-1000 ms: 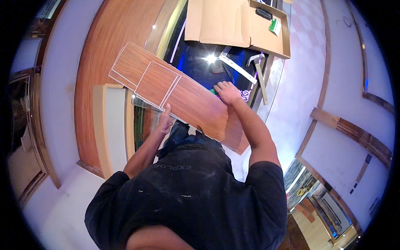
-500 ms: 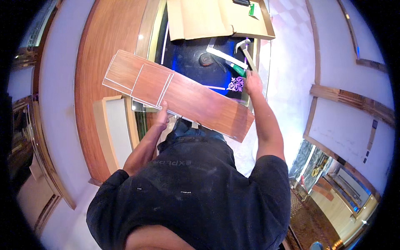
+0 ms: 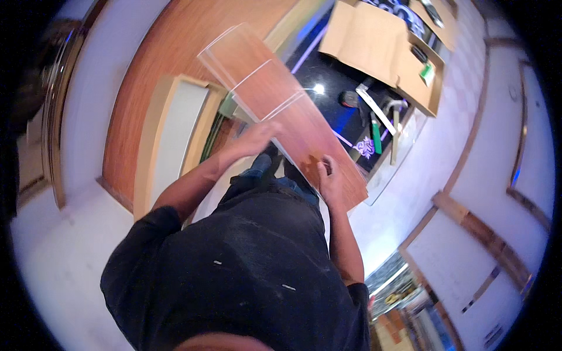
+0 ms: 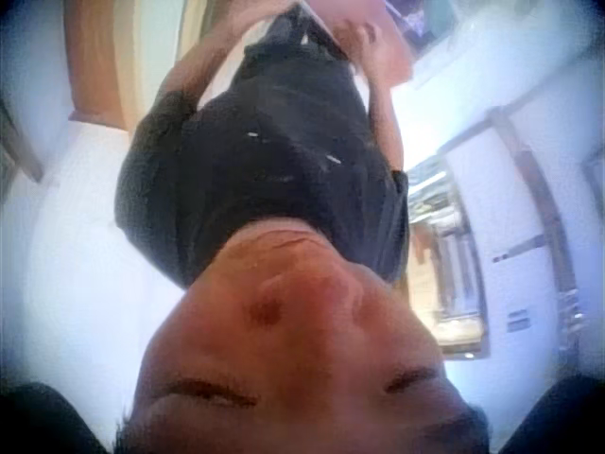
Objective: The person sits on the floor and uses a table saw to cut several wooden planks into smaller pieces. After cutting, the person stands up, carries the cut planks to another area, and places them on the floor.
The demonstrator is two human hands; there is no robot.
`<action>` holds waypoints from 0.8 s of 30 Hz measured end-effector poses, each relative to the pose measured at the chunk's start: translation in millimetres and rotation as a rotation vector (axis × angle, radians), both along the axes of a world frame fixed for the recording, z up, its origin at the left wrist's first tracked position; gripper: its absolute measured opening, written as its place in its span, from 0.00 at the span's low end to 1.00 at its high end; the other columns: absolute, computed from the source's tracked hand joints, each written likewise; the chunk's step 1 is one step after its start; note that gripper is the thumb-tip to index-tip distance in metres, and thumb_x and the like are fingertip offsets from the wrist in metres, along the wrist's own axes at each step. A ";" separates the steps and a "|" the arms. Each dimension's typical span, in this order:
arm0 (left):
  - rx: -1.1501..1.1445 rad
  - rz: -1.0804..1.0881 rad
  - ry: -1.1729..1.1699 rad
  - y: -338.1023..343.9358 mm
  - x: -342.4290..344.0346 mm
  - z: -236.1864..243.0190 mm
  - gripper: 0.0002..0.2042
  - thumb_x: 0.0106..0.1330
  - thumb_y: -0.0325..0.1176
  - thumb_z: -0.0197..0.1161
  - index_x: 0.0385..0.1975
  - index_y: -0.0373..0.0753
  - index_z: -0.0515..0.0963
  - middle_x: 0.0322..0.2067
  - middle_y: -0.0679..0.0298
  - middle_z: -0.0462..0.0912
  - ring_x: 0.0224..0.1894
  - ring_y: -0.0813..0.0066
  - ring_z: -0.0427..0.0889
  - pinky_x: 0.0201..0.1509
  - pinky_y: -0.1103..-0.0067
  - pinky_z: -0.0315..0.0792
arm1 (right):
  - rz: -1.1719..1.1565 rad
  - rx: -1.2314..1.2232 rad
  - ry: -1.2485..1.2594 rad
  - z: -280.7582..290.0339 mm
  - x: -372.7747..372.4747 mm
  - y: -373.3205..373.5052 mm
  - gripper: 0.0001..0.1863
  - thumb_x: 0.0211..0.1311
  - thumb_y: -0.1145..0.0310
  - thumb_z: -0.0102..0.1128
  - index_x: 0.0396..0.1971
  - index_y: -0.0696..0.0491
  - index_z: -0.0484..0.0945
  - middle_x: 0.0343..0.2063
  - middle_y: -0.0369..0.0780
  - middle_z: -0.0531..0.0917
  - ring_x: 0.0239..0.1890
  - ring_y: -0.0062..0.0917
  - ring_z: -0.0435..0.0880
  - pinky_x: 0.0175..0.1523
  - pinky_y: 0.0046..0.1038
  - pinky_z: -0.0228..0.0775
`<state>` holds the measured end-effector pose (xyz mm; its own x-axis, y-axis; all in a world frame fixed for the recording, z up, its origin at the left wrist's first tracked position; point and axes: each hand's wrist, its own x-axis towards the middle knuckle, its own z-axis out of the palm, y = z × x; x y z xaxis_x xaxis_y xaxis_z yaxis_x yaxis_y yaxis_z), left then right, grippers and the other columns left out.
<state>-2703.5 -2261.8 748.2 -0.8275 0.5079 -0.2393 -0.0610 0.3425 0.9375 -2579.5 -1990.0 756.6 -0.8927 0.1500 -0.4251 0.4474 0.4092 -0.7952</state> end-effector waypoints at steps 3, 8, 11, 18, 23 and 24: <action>0.176 -0.073 0.095 49.0 18.9 25.0 0.17 0.74 0.40 0.46 0.42 0.32 0.77 0.44 0.51 0.79 0.51 0.58 0.77 0.58 0.69 0.69 | 0.178 -0.212 0.163 32.3 -10.5 -51.5 0.16 0.69 0.68 0.55 0.51 0.62 0.73 0.46 0.48 0.79 0.48 0.30 0.79 0.54 0.34 0.71; 0.278 0.085 0.260 53.6 70.2 66.6 0.15 0.73 0.37 0.50 0.49 0.31 0.75 0.46 0.51 0.79 0.53 0.59 0.77 0.58 0.70 0.69 | 0.343 -0.125 0.361 70.8 -17.0 -72.8 0.09 0.73 0.69 0.47 0.39 0.60 0.73 0.35 0.42 0.78 0.38 0.26 0.78 0.46 0.29 0.70; 0.253 0.315 0.103 14.6 112.5 44.8 0.18 0.74 0.39 0.51 0.53 0.30 0.73 0.48 0.53 0.78 0.55 0.66 0.76 0.60 0.71 0.69 | 0.241 -0.315 0.261 112.9 -19.2 -53.6 0.06 0.71 0.73 0.50 0.42 0.57 0.74 0.34 0.37 0.79 0.35 0.19 0.77 0.43 0.23 0.71; -0.469 0.379 -0.230 -111.7 305.0 -39.5 0.24 0.68 0.44 0.59 0.54 0.29 0.73 0.50 0.45 0.80 0.54 0.53 0.80 0.58 0.67 0.71 | 0.721 -0.848 0.971 341.6 -4.2 -34.4 0.13 0.59 0.75 0.51 0.45 0.57 0.74 0.39 0.39 0.75 0.27 0.14 0.67 0.31 0.18 0.61; -0.413 0.529 -0.191 -114.3 333.3 -31.9 0.22 0.67 0.43 0.60 0.51 0.29 0.76 0.47 0.45 0.81 0.52 0.57 0.81 0.57 0.68 0.72 | 0.867 -0.897 1.118 383.2 10.2 -34.9 0.15 0.60 0.70 0.51 0.46 0.58 0.74 0.38 0.39 0.76 0.24 0.14 0.66 0.29 0.17 0.58; -0.477 0.528 -0.194 -105.3 349.6 -53.0 0.21 0.67 0.43 0.60 0.50 0.29 0.77 0.46 0.46 0.82 0.51 0.58 0.81 0.56 0.69 0.72 | 0.872 -0.855 1.148 390.0 9.4 -30.4 0.15 0.60 0.69 0.51 0.46 0.58 0.74 0.37 0.39 0.76 0.24 0.14 0.65 0.28 0.17 0.58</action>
